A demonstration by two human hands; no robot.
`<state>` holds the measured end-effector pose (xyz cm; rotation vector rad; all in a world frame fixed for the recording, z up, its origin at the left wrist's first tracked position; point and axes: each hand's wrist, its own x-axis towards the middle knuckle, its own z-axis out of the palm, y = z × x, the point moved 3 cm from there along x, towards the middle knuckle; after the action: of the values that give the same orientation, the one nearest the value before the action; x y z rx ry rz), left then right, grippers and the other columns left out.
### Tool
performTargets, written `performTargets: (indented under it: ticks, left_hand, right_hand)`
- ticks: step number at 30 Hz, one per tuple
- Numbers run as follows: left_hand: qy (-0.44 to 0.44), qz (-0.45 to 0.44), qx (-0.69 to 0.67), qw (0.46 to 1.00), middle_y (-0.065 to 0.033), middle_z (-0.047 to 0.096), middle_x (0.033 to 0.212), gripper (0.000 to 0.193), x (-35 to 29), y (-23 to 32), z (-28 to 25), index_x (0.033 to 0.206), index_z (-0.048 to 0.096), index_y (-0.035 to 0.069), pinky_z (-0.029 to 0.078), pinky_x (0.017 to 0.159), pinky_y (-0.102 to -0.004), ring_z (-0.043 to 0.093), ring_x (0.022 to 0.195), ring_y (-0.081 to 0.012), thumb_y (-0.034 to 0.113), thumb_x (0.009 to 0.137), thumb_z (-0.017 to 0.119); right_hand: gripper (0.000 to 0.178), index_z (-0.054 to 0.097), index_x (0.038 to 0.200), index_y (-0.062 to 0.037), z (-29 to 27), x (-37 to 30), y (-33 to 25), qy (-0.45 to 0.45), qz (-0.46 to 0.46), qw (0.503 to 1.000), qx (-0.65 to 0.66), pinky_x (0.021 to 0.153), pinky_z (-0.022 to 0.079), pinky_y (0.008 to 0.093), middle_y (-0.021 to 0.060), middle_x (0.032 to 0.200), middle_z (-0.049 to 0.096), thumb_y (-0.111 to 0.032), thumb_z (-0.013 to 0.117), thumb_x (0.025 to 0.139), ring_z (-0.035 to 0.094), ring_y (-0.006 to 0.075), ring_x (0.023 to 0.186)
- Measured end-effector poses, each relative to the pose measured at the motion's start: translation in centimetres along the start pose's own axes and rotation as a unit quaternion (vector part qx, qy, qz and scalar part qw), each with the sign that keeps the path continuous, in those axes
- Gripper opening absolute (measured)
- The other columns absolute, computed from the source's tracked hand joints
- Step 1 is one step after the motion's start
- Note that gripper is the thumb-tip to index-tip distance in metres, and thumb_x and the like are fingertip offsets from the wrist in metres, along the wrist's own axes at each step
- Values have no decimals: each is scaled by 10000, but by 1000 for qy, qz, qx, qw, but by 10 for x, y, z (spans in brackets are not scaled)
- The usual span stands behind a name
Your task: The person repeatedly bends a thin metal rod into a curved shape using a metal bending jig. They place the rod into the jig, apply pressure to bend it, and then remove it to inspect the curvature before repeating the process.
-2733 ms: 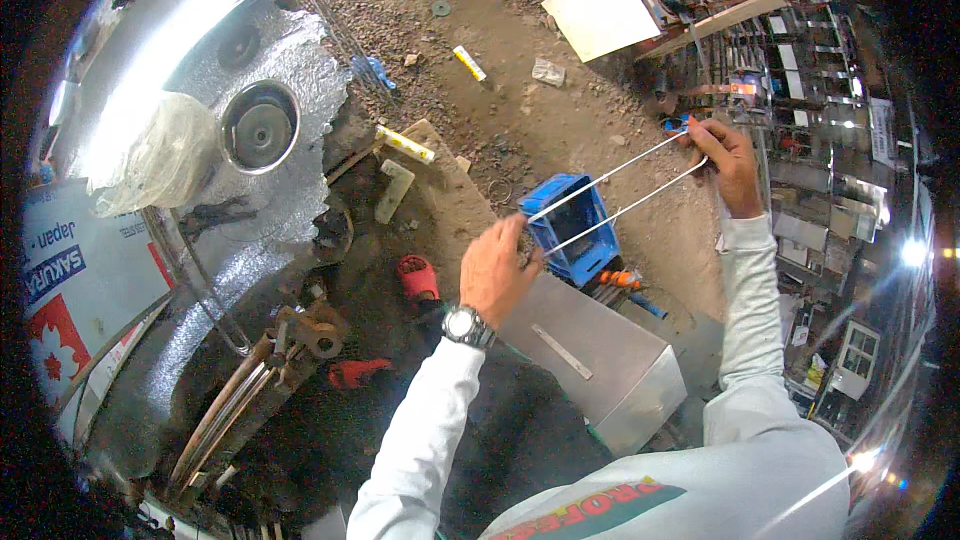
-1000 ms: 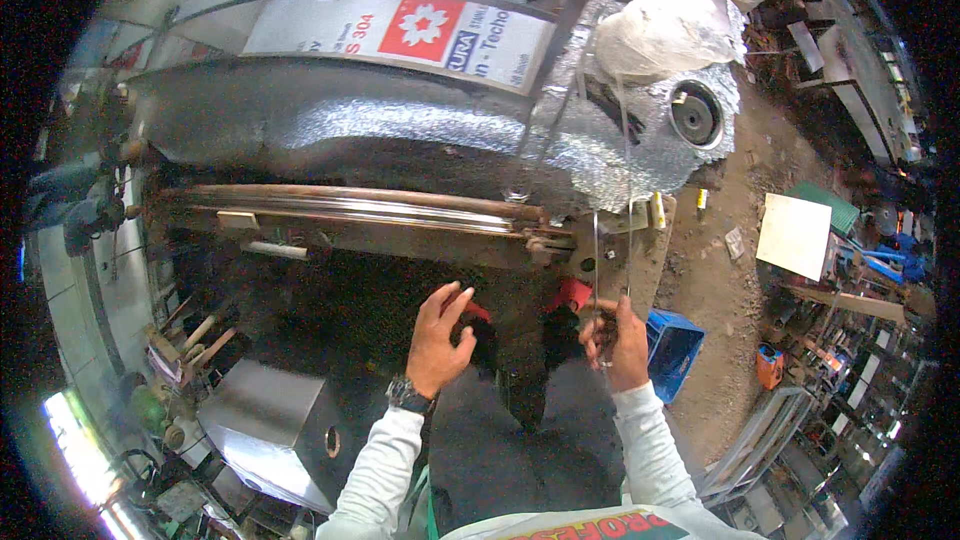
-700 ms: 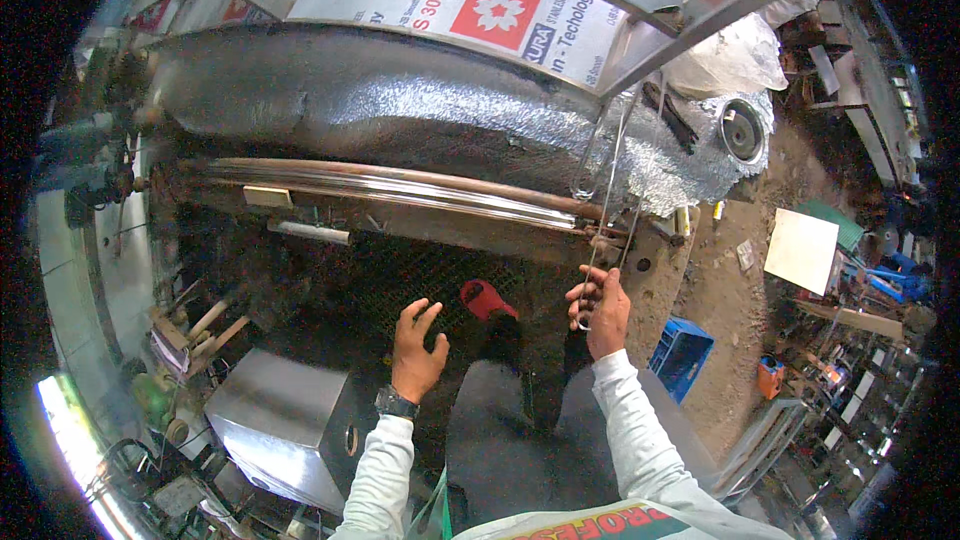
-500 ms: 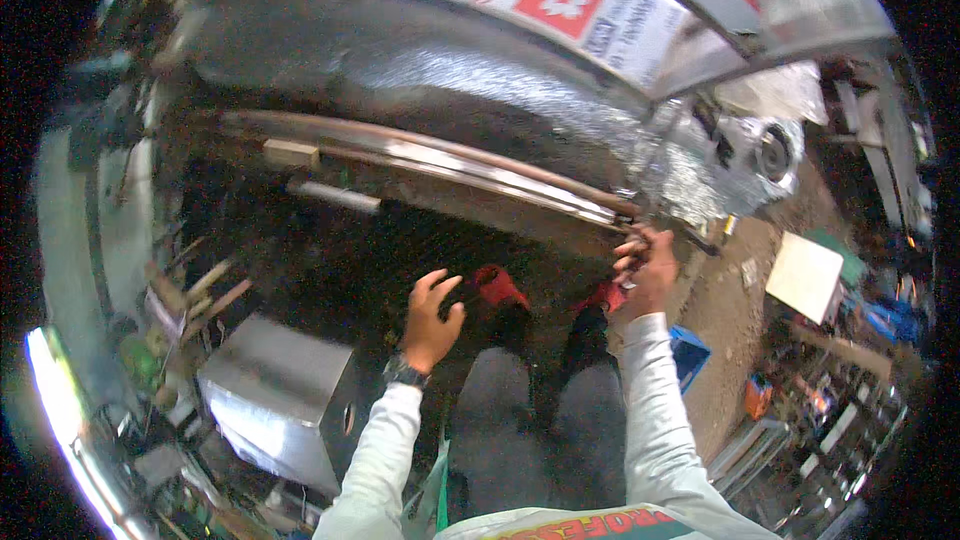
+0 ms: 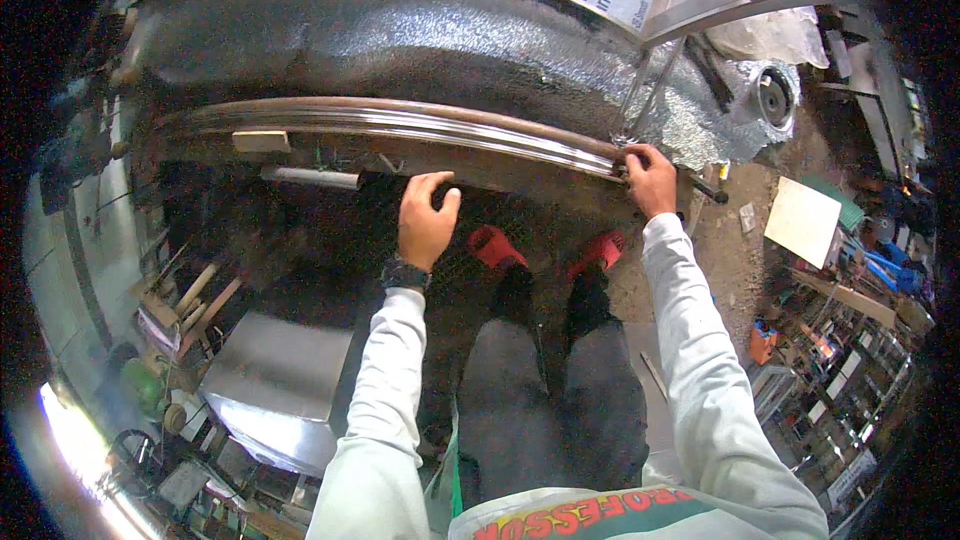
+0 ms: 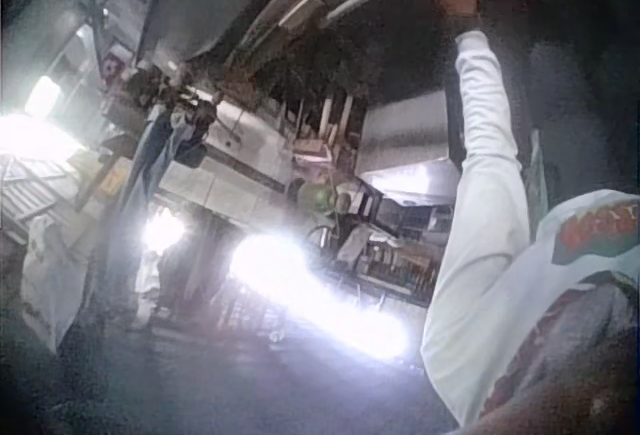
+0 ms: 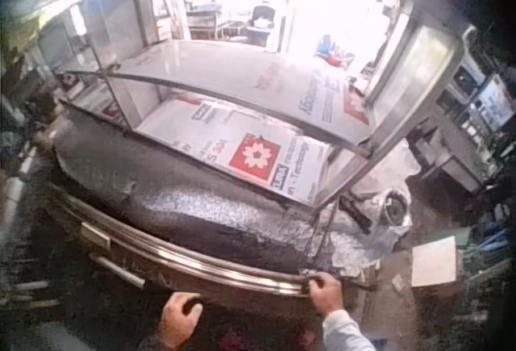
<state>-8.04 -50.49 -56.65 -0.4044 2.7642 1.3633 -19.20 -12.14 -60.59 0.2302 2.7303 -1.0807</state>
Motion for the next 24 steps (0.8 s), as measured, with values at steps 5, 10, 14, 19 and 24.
performTargets:
  ticks: [5, 10, 14, 19, 24]
  left_hand:
    - [-39, -49, 1, 998, -176, 698, 1114, 271, -28, -12, 26, 1103, 721, 34, 518, 956, -412, 662, 1059, -340, 194, 885, 704]
    - [-29, -136, 6, 990, -151, 692, 1044, 232, -52, -50, 26, 1052, 719, 30, 539, 890, -398, 674, 989, -316, 175, 874, 694]
    - [62, -199, -43, 977, -122, 724, 972, 192, -53, -77, 21, 1026, 718, 31, 551, 843, -373, 698, 905, -257, 172, 896, 708]
    - [382, -229, -78, 892, -88, 719, 919, 197, -23, -176, -58, 1004, 681, 26, 544, 815, -375, 682, 849, -224, 175, 888, 737]
    - [289, -258, 48, 921, -314, 416, 1482, 1114, 72, -198, -116, 1518, 265, -18, 298, 1173, -495, 338, 1419, -449, 398, 703, 901]
  right_hand:
    - [236, 731, 1075, -118, 30, -6, -45, -74, -129, 968, -203, 878, 543, 441, 118, 1040, 687, -172, 692, 848, 671, 329, 1006]
    - [219, 694, 1015, -103, 61, 14, -47, -159, -207, 919, -295, 830, 530, 477, 118, 982, 629, -140, 742, 805, 644, 348, 981]
    - [215, 641, 970, -87, 61, 27, -31, -194, -291, 882, -316, 784, 504, 479, 116, 959, 625, -95, 721, 770, 632, 348, 967]
    - [278, 630, 1048, -113, 61, 22, -57, -218, -299, 882, -292, 830, 495, 483, 92, 997, 631, -80, 720, 786, 630, 334, 1018]
    - [435, 569, 1241, -89, 13, 8, -28, -176, -229, 926, -243, 885, 511, 486, 165, 1099, 670, 19, 603, 821, 631, 406, 1037]
